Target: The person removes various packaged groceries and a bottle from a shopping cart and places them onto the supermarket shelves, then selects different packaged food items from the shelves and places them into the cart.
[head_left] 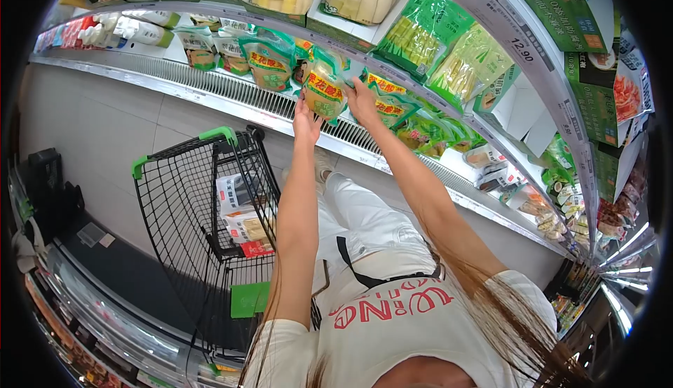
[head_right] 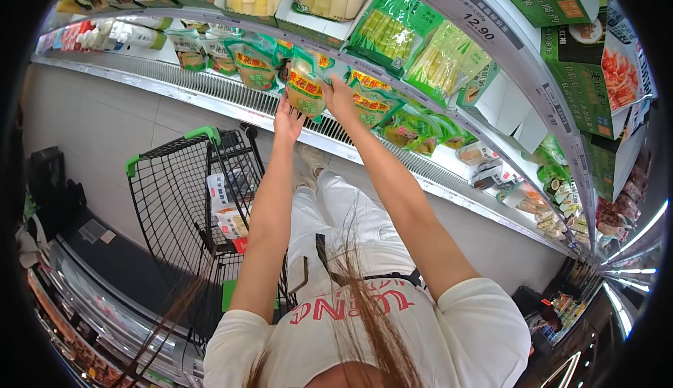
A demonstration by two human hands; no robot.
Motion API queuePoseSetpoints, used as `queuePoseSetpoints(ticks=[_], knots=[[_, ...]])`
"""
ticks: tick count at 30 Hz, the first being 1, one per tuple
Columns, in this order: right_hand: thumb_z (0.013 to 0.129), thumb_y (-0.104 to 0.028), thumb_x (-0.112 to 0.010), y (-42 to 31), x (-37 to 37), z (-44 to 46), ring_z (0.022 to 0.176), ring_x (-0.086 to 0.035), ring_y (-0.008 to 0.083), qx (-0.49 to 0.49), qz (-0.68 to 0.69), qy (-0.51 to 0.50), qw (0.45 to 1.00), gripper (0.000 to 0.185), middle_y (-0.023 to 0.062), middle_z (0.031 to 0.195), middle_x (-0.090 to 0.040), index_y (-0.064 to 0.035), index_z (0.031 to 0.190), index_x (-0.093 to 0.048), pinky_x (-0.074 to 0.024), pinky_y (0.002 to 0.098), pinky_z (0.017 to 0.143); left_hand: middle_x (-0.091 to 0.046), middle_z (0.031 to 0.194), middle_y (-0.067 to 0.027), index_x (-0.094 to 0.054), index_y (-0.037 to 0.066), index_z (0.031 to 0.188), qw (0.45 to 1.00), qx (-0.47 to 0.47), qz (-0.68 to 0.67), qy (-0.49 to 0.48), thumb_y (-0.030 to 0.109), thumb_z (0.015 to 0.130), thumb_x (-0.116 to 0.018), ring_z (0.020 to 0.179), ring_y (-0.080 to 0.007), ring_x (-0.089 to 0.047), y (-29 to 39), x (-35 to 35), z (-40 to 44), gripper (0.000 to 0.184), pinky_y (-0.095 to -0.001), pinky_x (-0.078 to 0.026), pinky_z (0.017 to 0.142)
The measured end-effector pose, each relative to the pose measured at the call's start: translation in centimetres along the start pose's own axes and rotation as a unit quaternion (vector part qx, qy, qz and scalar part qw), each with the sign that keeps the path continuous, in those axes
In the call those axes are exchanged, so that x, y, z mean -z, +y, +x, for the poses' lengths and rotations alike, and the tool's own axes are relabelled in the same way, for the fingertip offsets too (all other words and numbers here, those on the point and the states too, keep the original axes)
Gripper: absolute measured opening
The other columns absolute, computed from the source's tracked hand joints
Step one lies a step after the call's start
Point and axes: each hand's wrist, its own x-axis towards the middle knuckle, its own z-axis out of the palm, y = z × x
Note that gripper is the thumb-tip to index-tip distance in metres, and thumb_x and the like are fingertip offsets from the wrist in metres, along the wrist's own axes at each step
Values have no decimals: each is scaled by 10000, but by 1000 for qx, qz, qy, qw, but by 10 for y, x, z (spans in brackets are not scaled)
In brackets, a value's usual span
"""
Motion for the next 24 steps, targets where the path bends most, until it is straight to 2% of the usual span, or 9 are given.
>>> queuePoseSetpoints(ticks=[5,8,9,12,14,16,19,22,24], knots=[[885,-151,-539,49,-41,52,1215,-486,333,-95,-44,-130,986,508,179,1321,-506,-104,1371,-400,-392,367,989,-122,1557,-70,-95,144,1493,977,92,184,62,187,992,-381,1417,-323,-144,9,-18,5,579,-528,-106,1121],[838,-148,-523,48,-52,40,1114,-535,406,-58,-2,-116,992,494,259,1173,-572,-48,1307,-406,-419,425,958,-132,1551,-87,-106,139,1491,978,91,186,30,205,988,-407,1397,-363,-182,-2,-10,-21,590,-524,-159,1112],[813,-107,-536,35,-46,37,1159,-494,429,-85,-3,-147,986,551,298,1280,-473,24,1317,-355,-408,427,976,-162,1542,-103,-148,119,1481,980,95,165,55,195,985,-408,1372,-388,-229,-4,-7,-34,566,-517,-222,1091],[795,-54,-557,45,-71,38,1211,-424,445,-57,-107,-6,993,625,308,1351,-368,56,1348,-285,-400,425,978,-279,1495,-104,-243,88,1451,960,111,223,127,172,977,-407,1333,-341,-312,4,-4,-77,508,-509,-278,1059],[752,-15,-566,29,-83,20,1178,-423,482,116,-200,112,966,608,342,1345,-314,77,1296,-310,-395,469,968,-421,1377,-96,-362,66,1388,934,-11,338,113,169,951,-452,1205,-270,-424,4,15,-103,457,-484,-335,1001],[741,1,-569,-64,-47,-42,1165,-448,473,179,-178,75,965,547,332,1372,-294,68,1254,-392,-386,488,969,-475,1297,-112,-399,61,1357,884,-153,437,70,184,932,-491,1120,-260,-465,12,27,-162,452,-489,-352,966],[776,-6,-559,-109,-53,-133,1113,-490,429,301,18,-100,948,314,248,1258,-479,20,1088,-528,-409,487,925,-520,1142,-163,-420,11,1301,580,-311,707,257,144,904,-518,1038,-319,-486,39,-14,-290,430,-464,-404,877],[774,-80,-590,-113,-74,-237,1207,-453,361,403,-28,-274,873,250,192,1242,-502,-26,1018,-578,-375,453,983,-521,1119,-194,-430,16,1273,477,-197,731,447,147,898,-520,1056,-380,-474,22,3,-363,407,-473,-404,841],[765,-133,-613,-101,-80,-286,1291,-375,331,480,-90,-340,804,272,170,1264,-492,-38,1018,-589,-326,461,1032,-511,1103,-215,-439,9,1239,518,-73,722,453,147,904,-502,1054,-402,-468,5,29,-397,367,-484,-396,844]])
